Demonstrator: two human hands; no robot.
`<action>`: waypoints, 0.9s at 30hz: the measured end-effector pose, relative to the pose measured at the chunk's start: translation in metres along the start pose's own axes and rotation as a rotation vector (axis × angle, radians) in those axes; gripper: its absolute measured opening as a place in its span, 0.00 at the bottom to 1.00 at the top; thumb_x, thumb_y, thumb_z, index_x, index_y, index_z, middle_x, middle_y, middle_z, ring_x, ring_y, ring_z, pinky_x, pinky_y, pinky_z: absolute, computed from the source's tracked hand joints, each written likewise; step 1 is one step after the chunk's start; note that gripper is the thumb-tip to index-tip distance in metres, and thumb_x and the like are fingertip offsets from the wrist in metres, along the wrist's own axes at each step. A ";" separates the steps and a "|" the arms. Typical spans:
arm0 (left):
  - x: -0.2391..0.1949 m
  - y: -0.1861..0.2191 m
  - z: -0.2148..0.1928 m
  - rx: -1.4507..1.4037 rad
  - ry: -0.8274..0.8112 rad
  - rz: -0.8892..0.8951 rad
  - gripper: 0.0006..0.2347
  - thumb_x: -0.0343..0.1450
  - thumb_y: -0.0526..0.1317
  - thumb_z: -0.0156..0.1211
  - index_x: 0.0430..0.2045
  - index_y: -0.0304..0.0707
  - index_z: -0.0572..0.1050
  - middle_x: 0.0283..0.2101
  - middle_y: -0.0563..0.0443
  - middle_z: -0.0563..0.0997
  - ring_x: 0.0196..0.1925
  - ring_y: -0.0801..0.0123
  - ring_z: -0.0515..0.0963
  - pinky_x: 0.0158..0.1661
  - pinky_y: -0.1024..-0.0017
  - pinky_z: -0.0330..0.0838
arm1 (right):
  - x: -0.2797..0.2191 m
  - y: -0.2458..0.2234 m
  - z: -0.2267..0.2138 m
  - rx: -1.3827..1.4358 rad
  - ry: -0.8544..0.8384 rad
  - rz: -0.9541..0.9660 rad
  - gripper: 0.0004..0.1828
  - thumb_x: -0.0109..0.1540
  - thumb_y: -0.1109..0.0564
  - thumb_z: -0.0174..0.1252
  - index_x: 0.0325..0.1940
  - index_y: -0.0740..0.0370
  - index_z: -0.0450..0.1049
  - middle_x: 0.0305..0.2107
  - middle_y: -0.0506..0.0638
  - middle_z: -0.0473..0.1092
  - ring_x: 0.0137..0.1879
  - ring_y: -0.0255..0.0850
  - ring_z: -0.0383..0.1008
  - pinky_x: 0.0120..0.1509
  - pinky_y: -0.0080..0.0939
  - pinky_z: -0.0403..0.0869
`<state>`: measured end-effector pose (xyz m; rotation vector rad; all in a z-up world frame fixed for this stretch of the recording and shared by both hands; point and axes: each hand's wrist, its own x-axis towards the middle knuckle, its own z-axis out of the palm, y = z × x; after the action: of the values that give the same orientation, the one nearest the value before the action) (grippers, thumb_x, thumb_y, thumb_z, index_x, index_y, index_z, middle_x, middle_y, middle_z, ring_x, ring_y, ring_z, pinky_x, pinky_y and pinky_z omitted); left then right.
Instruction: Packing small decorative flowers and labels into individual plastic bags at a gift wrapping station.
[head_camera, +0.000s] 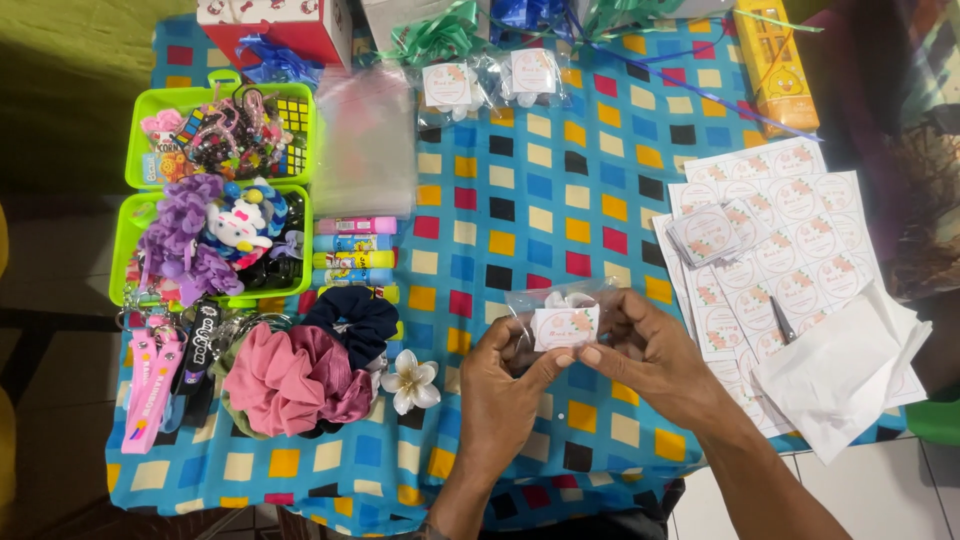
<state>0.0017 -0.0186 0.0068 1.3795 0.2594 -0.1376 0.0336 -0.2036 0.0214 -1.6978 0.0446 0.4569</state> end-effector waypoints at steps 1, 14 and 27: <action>0.000 0.001 0.001 -0.003 -0.002 0.002 0.20 0.64 0.43 0.72 0.49 0.36 0.78 0.45 0.48 0.89 0.47 0.66 0.90 0.46 0.71 0.87 | 0.000 0.001 0.002 -0.003 0.003 -0.002 0.24 0.57 0.53 0.67 0.56 0.59 0.75 0.43 0.49 0.77 0.48 0.38 0.77 0.52 0.37 0.78; 0.002 0.015 0.000 0.164 0.008 0.066 0.28 0.66 0.49 0.67 0.60 0.45 0.66 0.49 0.50 0.86 0.44 0.68 0.89 0.42 0.69 0.86 | 0.024 -0.015 -0.008 -0.060 0.145 -0.113 0.08 0.61 0.57 0.65 0.42 0.60 0.76 0.34 0.50 0.78 0.41 0.39 0.79 0.45 0.37 0.79; -0.004 -0.021 -0.003 0.378 -0.132 0.221 0.18 0.75 0.44 0.55 0.60 0.43 0.73 0.47 0.48 0.84 0.46 0.67 0.85 0.42 0.69 0.85 | 0.224 -0.090 -0.089 -0.208 0.351 0.095 0.16 0.67 0.45 0.60 0.52 0.57 0.71 0.44 0.50 0.79 0.47 0.41 0.80 0.51 0.41 0.77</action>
<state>-0.0072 -0.0197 -0.0123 1.7554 -0.0346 -0.0960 0.2900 -0.2214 0.0435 -1.9710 0.3446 0.2341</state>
